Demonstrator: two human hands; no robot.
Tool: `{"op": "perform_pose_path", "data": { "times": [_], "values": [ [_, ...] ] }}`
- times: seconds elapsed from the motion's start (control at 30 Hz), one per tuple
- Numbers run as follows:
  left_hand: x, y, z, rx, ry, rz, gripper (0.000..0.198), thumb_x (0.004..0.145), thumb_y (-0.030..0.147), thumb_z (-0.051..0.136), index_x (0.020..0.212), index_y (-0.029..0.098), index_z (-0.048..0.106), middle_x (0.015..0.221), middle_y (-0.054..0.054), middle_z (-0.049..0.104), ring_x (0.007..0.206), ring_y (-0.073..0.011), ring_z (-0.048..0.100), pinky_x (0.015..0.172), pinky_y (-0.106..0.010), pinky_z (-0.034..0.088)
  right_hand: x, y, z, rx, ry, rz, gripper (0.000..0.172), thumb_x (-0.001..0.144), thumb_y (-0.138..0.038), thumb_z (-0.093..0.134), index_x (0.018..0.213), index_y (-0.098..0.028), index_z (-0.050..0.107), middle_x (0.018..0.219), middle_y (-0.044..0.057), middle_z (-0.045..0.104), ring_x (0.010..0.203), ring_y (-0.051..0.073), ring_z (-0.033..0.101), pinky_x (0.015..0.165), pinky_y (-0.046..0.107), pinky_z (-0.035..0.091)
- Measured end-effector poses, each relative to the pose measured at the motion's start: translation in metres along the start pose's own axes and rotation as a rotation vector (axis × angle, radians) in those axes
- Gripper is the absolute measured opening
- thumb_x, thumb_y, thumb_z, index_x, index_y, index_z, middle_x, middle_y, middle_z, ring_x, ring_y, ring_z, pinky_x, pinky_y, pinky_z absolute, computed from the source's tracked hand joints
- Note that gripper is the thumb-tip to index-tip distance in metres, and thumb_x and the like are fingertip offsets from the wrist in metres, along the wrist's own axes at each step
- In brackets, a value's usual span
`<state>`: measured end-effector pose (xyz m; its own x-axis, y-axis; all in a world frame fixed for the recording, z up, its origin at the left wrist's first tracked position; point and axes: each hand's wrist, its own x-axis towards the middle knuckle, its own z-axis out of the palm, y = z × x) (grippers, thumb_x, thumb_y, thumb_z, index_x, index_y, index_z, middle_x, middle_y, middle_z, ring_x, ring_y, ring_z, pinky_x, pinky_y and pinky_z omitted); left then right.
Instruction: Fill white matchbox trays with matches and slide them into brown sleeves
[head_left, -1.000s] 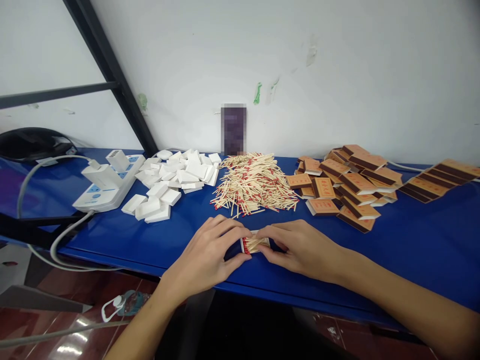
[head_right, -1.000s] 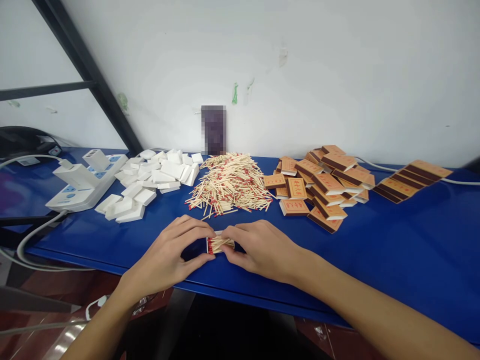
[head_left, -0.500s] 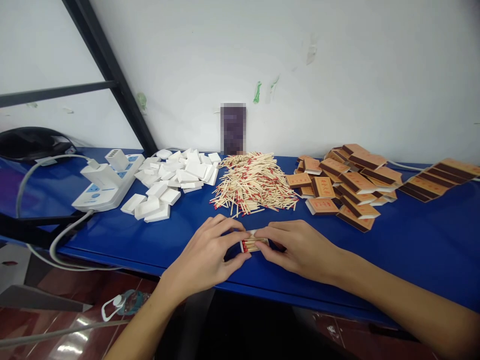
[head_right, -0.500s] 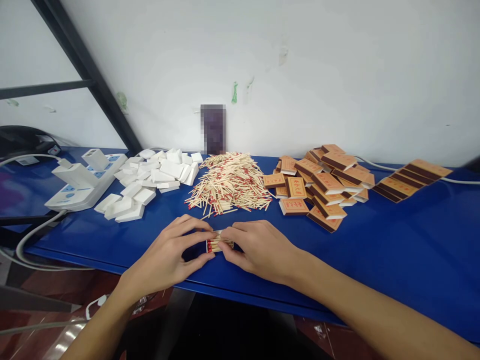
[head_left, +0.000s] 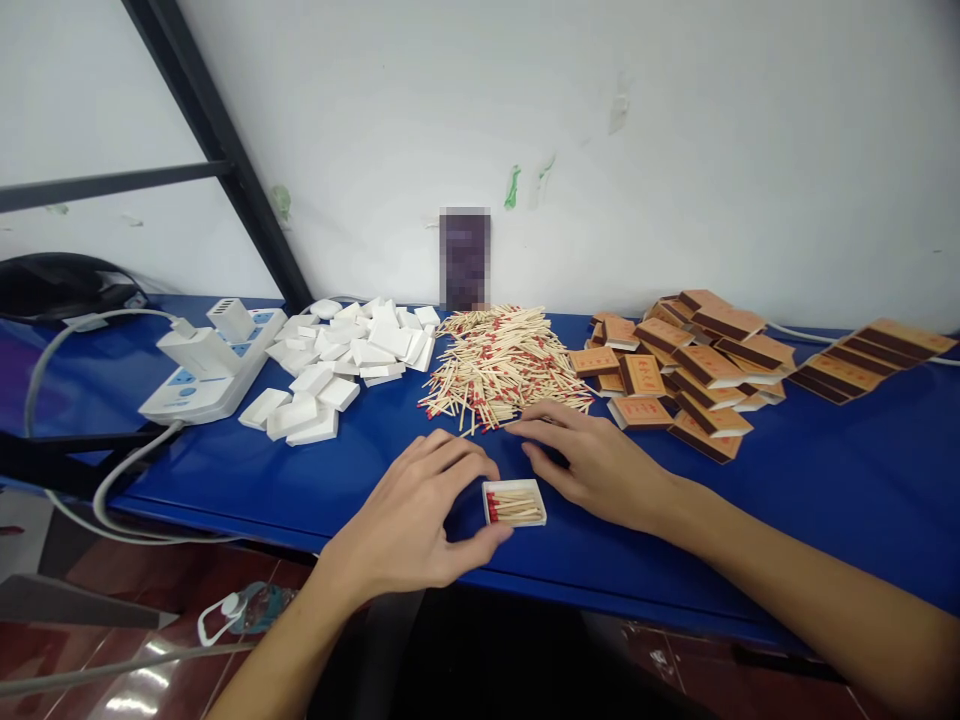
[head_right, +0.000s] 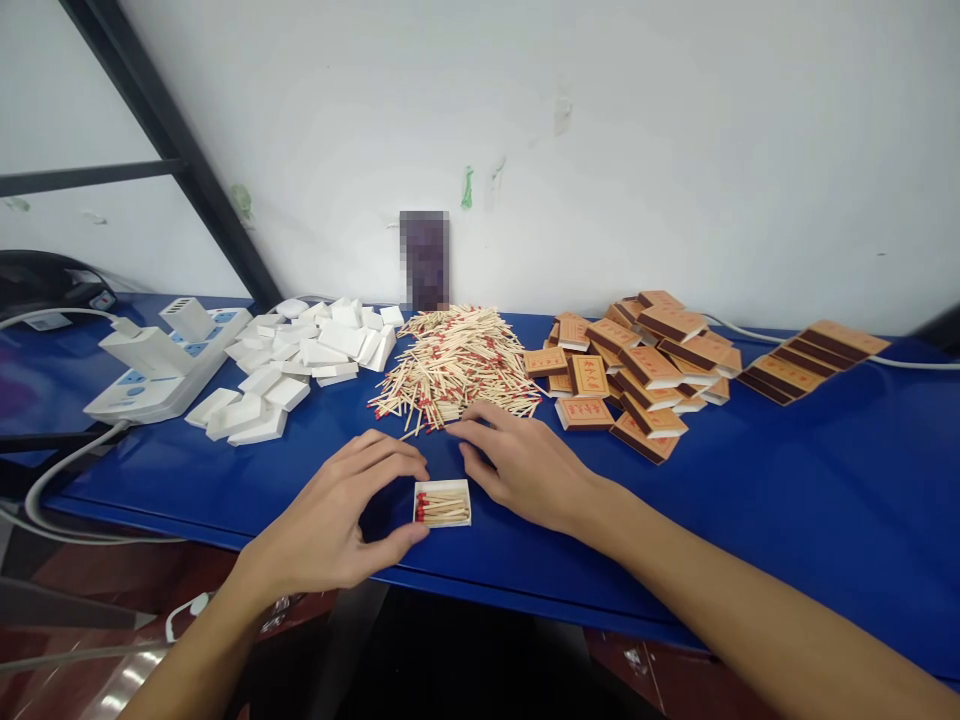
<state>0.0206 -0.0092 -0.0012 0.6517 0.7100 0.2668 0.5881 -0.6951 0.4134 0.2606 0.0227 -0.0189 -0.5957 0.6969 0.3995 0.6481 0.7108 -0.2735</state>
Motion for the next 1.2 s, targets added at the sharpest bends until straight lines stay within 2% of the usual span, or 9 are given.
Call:
{"op": "perform_pose_path", "data": {
  "times": [0.1, 0.2, 0.37, 0.53, 0.73, 0.97, 1.2],
  "values": [
    [0.0022, -0.0005, -0.0005, 0.044, 0.061, -0.064, 0.017, 0.096, 0.032, 0.053, 0.107, 0.021, 0.059, 0.111, -0.005, 0.065, 0.103, -0.0240, 0.056, 0.096, -0.044, 0.042, 0.0014, 0.0016, 0.0027, -0.030, -0.056, -0.001, 0.037, 0.096, -0.015, 0.044, 0.130, -0.017, 0.060, 0.136, 0.014, 0.061, 0.115, 0.027, 0.065, 0.090, 0.044, 0.059],
    [0.0040, -0.0024, 0.0006, 0.094, 0.106, -0.113, 0.018, 0.098, 0.029, 0.048, 0.107, 0.020, 0.060, 0.108, -0.006, 0.065, 0.100, -0.0245, 0.055, 0.090, -0.042, 0.045, 0.0011, 0.0009, 0.0030, -0.048, -0.081, -0.010, 0.040, 0.097, -0.015, 0.043, 0.134, -0.017, 0.058, 0.140, 0.014, 0.059, 0.116, 0.028, 0.066, 0.091, 0.048, 0.059],
    [0.0041, -0.0055, 0.0029, 0.100, 0.118, -0.153, 0.021, 0.100, 0.030, 0.046, 0.112, 0.020, 0.060, 0.110, -0.006, 0.066, 0.100, -0.0246, 0.054, 0.089, -0.043, 0.044, -0.0013, 0.0008, 0.0017, -0.018, -0.063, -0.035, 0.036, 0.097, -0.014, 0.042, 0.129, -0.018, 0.060, 0.131, 0.013, 0.065, 0.112, 0.025, 0.068, 0.090, 0.044, 0.060],
    [0.0034, -0.0050, 0.0012, 0.074, 0.085, -0.147, 0.022, 0.101, 0.029, 0.046, 0.115, 0.020, 0.060, 0.114, -0.006, 0.064, 0.105, -0.0249, 0.053, 0.092, -0.043, 0.043, -0.0034, 0.0014, 0.0020, 0.010, -0.026, -0.038, 0.029, 0.097, -0.015, 0.044, 0.117, -0.018, 0.065, 0.115, 0.010, 0.071, 0.097, 0.022, 0.072, 0.082, 0.038, 0.061],
    [0.0024, -0.0043, -0.0001, 0.055, 0.035, -0.092, 0.024, 0.102, 0.027, 0.044, 0.117, 0.022, 0.062, 0.120, -0.006, 0.062, 0.111, -0.0246, 0.052, 0.097, -0.045, 0.042, -0.0034, 0.0036, 0.0011, -0.018, -0.029, -0.001, 0.025, 0.095, -0.017, 0.050, 0.112, -0.020, 0.067, 0.115, 0.009, 0.070, 0.094, 0.021, 0.071, 0.077, 0.034, 0.059],
    [0.0020, -0.0037, 0.0010, 0.056, -0.019, -0.069, 0.026, 0.102, 0.030, 0.047, 0.123, 0.024, 0.062, 0.129, -0.005, 0.062, 0.120, -0.0253, 0.050, 0.105, -0.047, 0.039, -0.0043, 0.0062, 0.0020, -0.001, -0.006, -0.051, 0.022, 0.095, -0.014, 0.050, 0.102, -0.018, 0.070, 0.101, 0.007, 0.072, 0.085, 0.019, 0.071, 0.074, 0.030, 0.057],
    [0.0014, -0.0017, -0.0015, 0.058, -0.067, -0.036, 0.030, 0.101, 0.035, 0.048, 0.126, 0.025, 0.061, 0.134, -0.005, 0.059, 0.127, -0.0255, 0.047, 0.109, -0.047, 0.037, -0.0047, 0.0100, 0.0007, 0.003, 0.036, -0.072, 0.021, 0.093, -0.013, 0.052, 0.102, -0.019, 0.071, 0.096, 0.005, 0.073, 0.081, 0.017, 0.071, 0.071, 0.027, 0.055]
  ]
}}
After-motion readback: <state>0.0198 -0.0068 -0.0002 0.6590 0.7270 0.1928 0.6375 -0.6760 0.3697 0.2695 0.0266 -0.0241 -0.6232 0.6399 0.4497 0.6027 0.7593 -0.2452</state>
